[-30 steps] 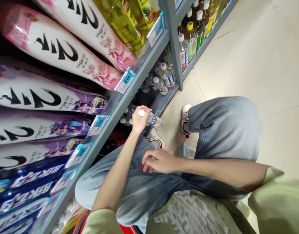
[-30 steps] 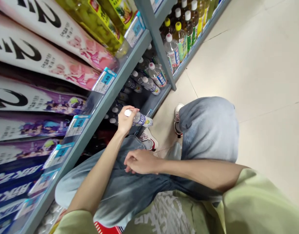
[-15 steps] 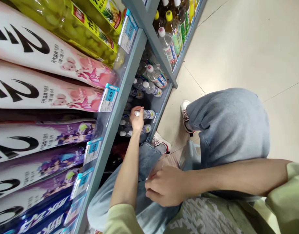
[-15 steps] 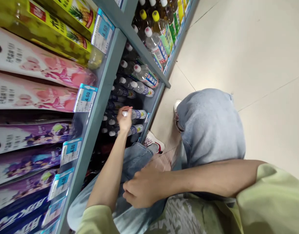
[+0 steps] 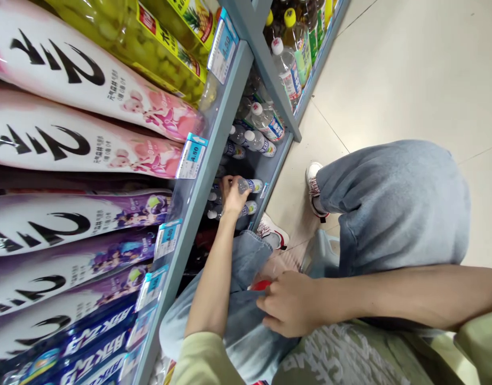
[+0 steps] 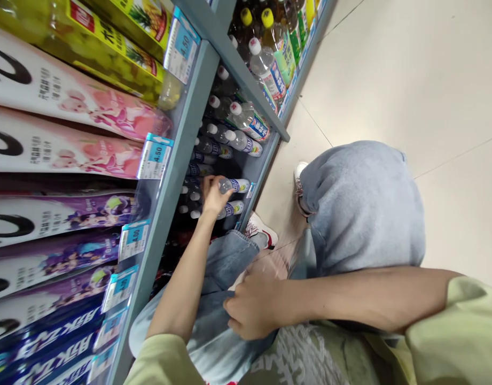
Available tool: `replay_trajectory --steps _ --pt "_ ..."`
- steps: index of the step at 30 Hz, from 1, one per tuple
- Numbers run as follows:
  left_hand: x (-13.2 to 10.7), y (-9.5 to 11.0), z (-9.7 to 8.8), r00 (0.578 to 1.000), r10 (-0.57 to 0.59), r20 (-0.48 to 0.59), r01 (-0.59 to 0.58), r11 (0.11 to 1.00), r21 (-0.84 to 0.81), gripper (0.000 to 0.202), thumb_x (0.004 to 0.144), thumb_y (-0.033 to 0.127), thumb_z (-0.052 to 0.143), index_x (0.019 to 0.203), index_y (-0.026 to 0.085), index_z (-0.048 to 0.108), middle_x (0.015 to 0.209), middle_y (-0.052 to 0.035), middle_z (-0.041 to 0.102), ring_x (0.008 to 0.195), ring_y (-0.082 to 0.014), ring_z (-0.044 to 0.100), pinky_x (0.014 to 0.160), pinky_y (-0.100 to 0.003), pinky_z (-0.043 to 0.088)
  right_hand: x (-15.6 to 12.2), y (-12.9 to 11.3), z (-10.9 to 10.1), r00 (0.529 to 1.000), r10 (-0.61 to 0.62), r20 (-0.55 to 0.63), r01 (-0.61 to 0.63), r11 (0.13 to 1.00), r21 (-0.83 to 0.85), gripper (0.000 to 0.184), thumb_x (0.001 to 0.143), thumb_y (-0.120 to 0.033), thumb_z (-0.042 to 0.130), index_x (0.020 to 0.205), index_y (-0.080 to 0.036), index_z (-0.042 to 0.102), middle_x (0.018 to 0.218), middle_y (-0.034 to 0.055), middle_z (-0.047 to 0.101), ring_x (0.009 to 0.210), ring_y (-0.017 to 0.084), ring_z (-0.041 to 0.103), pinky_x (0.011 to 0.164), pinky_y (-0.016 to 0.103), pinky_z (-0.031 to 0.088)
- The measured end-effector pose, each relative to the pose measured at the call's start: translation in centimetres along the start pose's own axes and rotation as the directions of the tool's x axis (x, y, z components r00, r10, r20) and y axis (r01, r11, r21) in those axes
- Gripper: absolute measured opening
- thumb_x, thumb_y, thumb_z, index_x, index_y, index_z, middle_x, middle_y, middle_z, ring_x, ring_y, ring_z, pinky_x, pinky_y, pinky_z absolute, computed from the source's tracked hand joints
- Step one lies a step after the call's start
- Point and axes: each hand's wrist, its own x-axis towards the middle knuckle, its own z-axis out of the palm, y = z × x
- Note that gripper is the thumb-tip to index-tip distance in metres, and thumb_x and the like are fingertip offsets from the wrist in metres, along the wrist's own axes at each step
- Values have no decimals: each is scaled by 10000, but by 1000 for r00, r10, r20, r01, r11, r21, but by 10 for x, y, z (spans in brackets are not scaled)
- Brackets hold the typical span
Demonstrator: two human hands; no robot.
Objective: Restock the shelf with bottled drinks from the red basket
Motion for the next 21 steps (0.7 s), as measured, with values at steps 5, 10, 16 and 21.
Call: replay_trajectory --steps 5,10,16,21 --pt "-4 4 4 999 35 -14 -33 996 82 416 775 132 737 1175 225 667 1338 -152 529 1315 -408 452 1161 -556 406 -3 5 7 994 -10 105 24 991 -135 308 928 -290 620 1158 -122 738 1000 181 781 923 322 756 751 437 554" --pt "8 -4 2 999 3 -32 0 996 90 392 783 110 699 1161 210 674 1341 -158 553 1327 -408 456 1195 -590 365 -6 12 34 974 191 120 -152 949 -275 471 676 -174 778 1146 -146 787 1172 254 747 1096 493 685 908 690 507" --pt "28 -17 -2 992 -95 -84 98 994 39 380 748 92 701 1109 211 686 1371 -161 572 1341 -409 492 1169 -593 404 -9 9 62 965 177 195 -108 941 -319 614 597 -342 828 1180 -150 797 1191 266 737 1115 551 645 911 779 466" --pt "38 -23 -7 980 -152 -125 149 988 -33 402 723 43 694 1080 225 666 1390 -134 591 1397 -384 470 1235 -579 333 -17 -1 74 987 105 121 -60 944 -325 539 615 -440 823 1089 -184 830 1148 261 742 1110 527 649 984 775 423"
